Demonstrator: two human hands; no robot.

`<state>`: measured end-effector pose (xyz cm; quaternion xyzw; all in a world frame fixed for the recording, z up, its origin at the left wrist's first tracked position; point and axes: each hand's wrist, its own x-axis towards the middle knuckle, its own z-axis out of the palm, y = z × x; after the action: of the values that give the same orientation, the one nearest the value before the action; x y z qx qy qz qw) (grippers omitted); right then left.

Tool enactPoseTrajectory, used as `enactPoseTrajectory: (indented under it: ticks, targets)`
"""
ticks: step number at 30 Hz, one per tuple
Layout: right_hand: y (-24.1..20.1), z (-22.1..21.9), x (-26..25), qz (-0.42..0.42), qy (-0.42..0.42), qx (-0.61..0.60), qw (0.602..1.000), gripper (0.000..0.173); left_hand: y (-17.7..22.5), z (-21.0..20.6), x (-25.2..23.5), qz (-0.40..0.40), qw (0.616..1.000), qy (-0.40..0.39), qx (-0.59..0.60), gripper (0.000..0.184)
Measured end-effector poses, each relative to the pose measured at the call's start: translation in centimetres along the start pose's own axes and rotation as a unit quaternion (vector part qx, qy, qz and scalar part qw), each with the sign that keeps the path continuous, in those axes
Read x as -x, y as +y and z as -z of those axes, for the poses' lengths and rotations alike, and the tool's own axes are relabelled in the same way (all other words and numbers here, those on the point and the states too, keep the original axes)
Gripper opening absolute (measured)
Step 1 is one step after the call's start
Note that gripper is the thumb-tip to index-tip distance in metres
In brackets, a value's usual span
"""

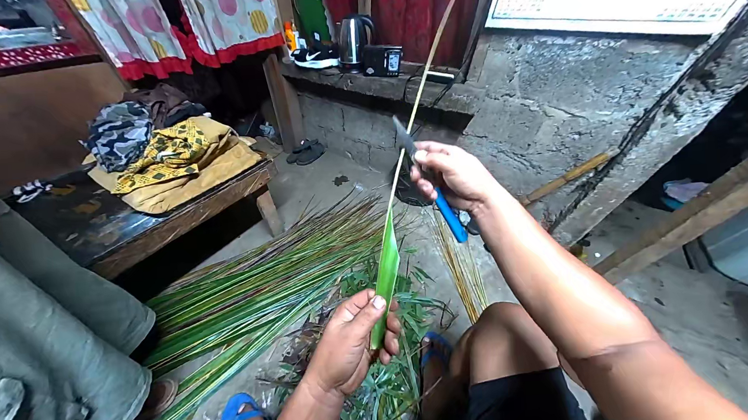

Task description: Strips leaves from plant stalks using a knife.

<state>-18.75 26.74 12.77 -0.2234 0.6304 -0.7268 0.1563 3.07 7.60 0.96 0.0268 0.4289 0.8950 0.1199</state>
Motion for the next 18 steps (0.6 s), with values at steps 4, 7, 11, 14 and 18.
enactPoseTrajectory:
  ticks: [4, 7, 11, 14, 18]
  targets:
    - [4.2, -1.2, 4.8, -0.034, -0.215, 0.055, 0.975, 0.02, 0.6, -0.3, 0.1, -0.015, 0.999, 0.042, 0.001, 0.026]
    - [7.0, -2.3, 7.7, -0.024, -0.374, 0.032, 0.927, 0.022, 0.5, -0.5, 0.2, -0.012, 1.0, 0.016, 0.008, 0.024]
    - [8.4, -2.4, 8.3, -0.007, -0.417, -0.018, 0.909, 0.021, 0.2, -0.4, 0.3, -0.019, 0.999, -0.05, 0.007, 0.023]
    - [7.9, -2.6, 7.6, 0.004, -0.413, -0.002, 0.911, 0.02, 0.3, -0.3, 0.4, -0.011, 0.998, -0.053, 0.013, 0.023]
    - [7.5, -2.1, 6.2, 0.01, -0.344, 0.005, 0.939, 0.019, 0.5, -0.4, 0.6, -0.007, 0.999, -0.044, -0.002, 0.023]
